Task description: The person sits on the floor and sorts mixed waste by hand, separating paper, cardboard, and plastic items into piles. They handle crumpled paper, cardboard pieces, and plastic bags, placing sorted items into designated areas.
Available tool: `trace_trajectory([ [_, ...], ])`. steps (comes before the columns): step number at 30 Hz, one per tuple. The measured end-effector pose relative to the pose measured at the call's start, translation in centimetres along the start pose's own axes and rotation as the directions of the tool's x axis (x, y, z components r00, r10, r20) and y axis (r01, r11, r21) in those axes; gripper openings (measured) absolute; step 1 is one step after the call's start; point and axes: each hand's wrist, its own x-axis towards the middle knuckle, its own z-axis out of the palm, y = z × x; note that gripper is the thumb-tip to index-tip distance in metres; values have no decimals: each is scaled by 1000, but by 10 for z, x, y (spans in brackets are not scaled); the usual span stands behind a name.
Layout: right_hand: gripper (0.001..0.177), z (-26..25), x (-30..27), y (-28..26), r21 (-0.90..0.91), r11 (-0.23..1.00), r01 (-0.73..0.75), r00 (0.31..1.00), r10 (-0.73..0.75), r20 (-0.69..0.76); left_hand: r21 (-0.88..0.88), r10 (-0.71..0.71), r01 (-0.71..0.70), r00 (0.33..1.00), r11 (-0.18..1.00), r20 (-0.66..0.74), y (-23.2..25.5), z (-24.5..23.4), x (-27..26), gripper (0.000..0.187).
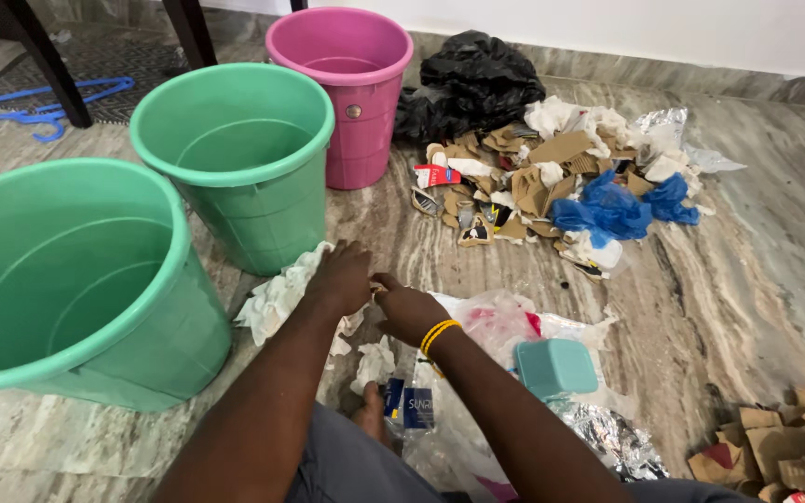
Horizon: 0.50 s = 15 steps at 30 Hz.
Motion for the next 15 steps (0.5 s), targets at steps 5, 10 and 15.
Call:
trace_trajectory([
  [5, 32, -7, -3, 29, 9, 999, -32, 997, 33, -67, 44, 266, -262, 954, 964, -136, 10, 27, 12, 45],
  [10, 27, -21, -15, 44, -44, 994, -103, 994, 102, -35, 69, 216, -228, 966, 971, 143, 26, 26, 2, 34],
  [15, 26, -29, -22, 43, -84, 994, -75, 997, 74, -14, 254, 172, -317, 869, 914, 463, 39, 23, -16, 55],
])
